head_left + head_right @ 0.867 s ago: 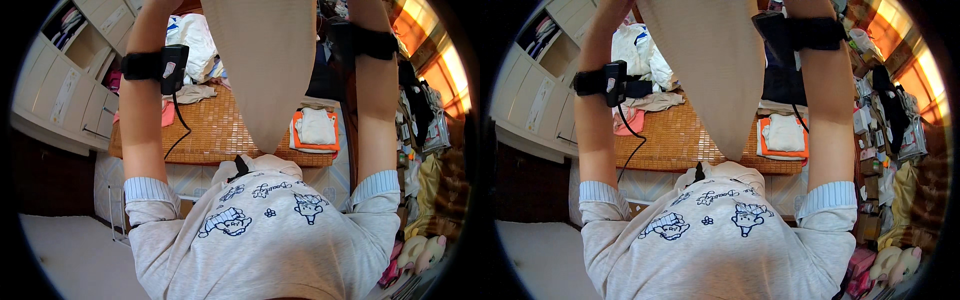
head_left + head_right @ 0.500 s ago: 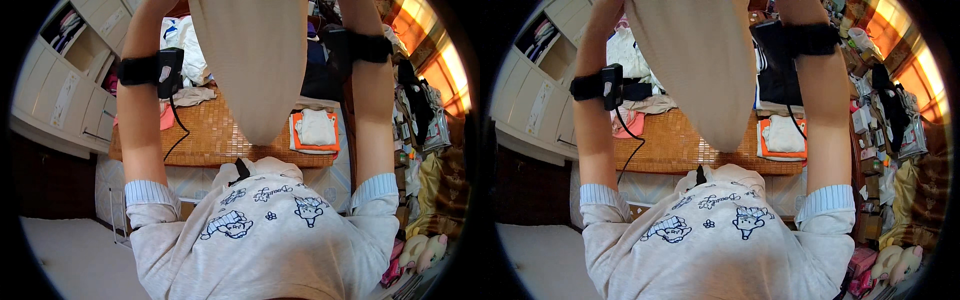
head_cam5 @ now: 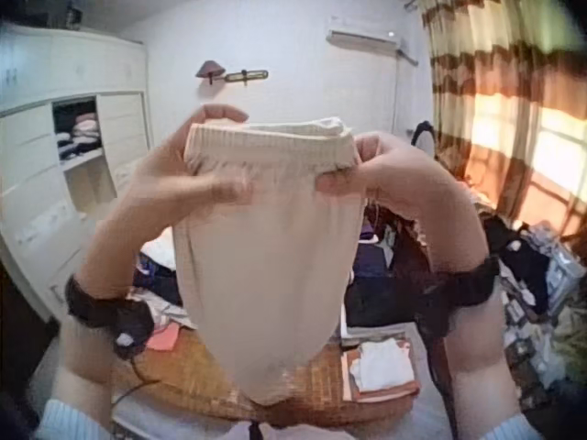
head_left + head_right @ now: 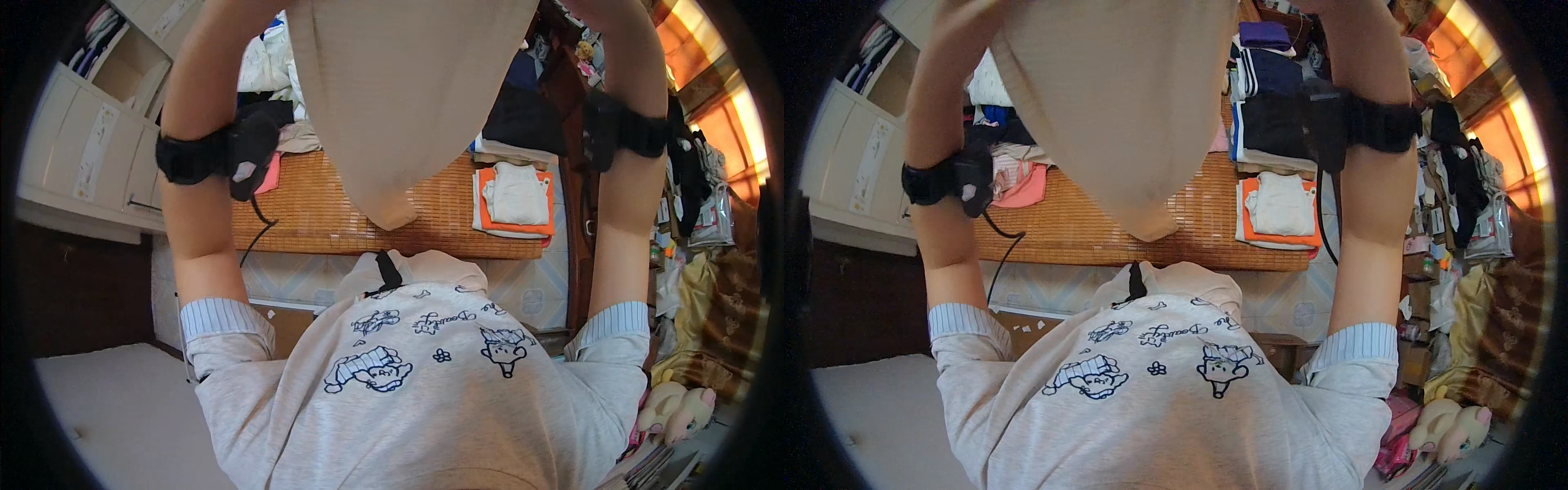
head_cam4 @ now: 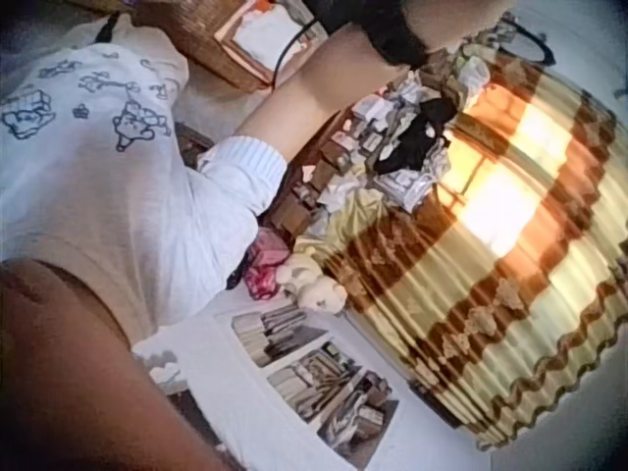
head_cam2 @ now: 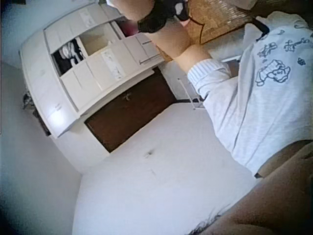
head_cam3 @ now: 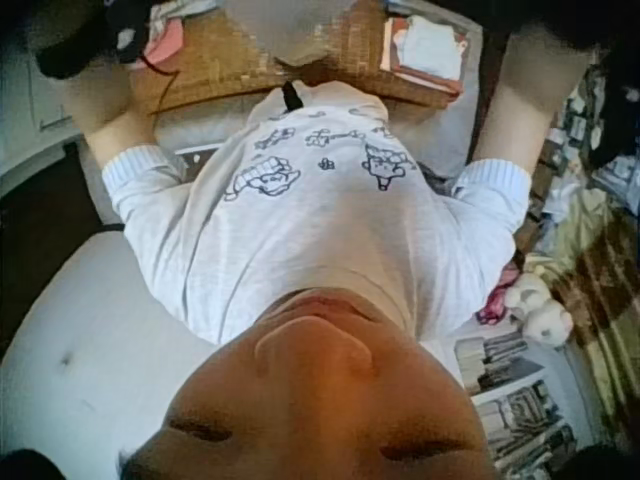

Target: The person folds several items of clothing on a bed, including a black shirt, a white sweatshirt, an orange shirt, and a white item, placing them in a stack.

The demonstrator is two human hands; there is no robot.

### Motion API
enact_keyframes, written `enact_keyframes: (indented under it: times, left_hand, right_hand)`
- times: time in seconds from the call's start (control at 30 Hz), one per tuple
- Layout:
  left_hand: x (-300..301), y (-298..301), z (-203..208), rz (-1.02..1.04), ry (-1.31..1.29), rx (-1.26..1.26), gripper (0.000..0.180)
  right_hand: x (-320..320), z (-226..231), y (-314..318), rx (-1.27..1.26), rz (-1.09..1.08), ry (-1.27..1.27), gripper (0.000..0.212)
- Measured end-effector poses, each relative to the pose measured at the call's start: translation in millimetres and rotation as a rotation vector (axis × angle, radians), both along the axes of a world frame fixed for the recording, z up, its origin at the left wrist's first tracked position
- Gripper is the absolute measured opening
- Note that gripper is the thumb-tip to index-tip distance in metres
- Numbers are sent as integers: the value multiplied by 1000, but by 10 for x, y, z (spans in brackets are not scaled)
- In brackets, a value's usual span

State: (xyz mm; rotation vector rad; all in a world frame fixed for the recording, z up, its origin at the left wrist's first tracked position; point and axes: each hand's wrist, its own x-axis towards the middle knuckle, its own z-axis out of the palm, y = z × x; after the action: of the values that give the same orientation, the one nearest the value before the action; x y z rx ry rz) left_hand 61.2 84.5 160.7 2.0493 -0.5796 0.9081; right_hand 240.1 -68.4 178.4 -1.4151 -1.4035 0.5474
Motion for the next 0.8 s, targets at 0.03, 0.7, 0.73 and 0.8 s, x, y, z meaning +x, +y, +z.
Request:
enact_keyframes:
  times: [0.03, 0.7, 0.73, 0.8]
  left_hand:
    - [-5, -36, -117, 176, -17, 88, 31]
    - [1339, 1260, -281, 506, 506, -166, 25]
    - [1346, 1230, -223, 592, 555, -164, 24]
    - [1649, 1649, -349, 635, 191, 5, 22]
  right_hand:
    - [-53, -49, -24, 41, 68, 51, 22]
    - [1035, -55, 838, 204, -333, -88, 23]
    - [1070, -55, 917, 229, -348, -88, 23]
    - [1118, 41, 1035, 256, -353, -87, 23]
